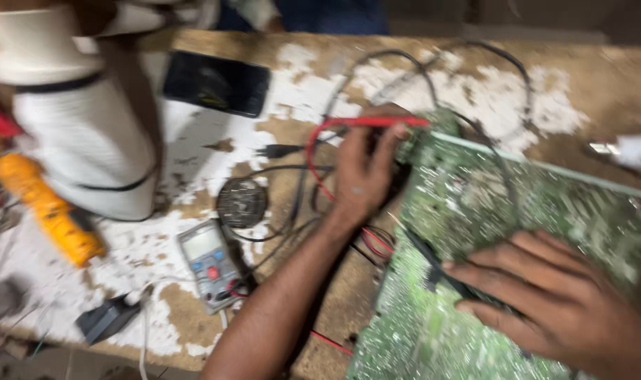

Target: The person uses multimeter probes to test points on a green circuit board and then uses a soldering iron to apply solder to specific joints. The person switches between testing and soldering multiple times while working on the board.

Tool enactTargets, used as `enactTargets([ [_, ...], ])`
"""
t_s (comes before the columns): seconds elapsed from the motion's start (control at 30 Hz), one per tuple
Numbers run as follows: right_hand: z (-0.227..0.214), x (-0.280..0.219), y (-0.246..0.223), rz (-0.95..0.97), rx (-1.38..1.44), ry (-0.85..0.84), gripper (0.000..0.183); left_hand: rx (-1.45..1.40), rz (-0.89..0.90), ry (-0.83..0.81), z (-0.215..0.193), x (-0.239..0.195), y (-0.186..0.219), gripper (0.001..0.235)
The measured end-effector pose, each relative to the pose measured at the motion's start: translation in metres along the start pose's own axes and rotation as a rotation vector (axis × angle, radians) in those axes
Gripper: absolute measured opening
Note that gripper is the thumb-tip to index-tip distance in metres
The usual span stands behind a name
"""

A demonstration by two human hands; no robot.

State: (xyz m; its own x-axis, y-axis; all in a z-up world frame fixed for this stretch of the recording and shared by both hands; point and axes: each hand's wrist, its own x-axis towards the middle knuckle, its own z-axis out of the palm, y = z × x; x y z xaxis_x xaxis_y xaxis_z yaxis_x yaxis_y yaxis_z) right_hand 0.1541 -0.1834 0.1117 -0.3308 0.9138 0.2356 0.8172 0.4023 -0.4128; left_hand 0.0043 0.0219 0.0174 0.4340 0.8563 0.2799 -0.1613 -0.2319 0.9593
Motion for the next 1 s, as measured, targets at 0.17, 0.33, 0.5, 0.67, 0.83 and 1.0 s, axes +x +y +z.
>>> enactTargets([
  [0.17,0.021,0.004,0.009,0.053,-0.086,-0.147,0.053,0.071,0.041,-0.003,-0.003,-0.005,-0.012,0.032],
  [0.33,0.033,-0.010,0.022,0.214,-0.110,-0.275,0.043,-0.062,0.071,-0.063,-0.002,0.001,-0.016,0.038],
  [0.5,0.038,-0.018,0.032,0.329,-0.071,-0.205,0.033,-0.038,-0.003,-0.089,0.002,-0.004,-0.009,0.039],
  [0.67,0.008,-0.037,0.064,0.520,0.189,0.151,0.023,-0.012,0.218,-0.159,0.012,-0.009,0.003,0.035],
  [0.83,0.010,-0.029,0.105,0.618,0.754,0.548,0.016,0.121,0.072,-0.216,0.005,-0.017,0.010,0.032],
  [1.0,0.008,-0.010,0.130,0.092,1.143,0.586,0.013,0.099,0.154,-0.175,0.013,-0.013,0.008,0.031],
])
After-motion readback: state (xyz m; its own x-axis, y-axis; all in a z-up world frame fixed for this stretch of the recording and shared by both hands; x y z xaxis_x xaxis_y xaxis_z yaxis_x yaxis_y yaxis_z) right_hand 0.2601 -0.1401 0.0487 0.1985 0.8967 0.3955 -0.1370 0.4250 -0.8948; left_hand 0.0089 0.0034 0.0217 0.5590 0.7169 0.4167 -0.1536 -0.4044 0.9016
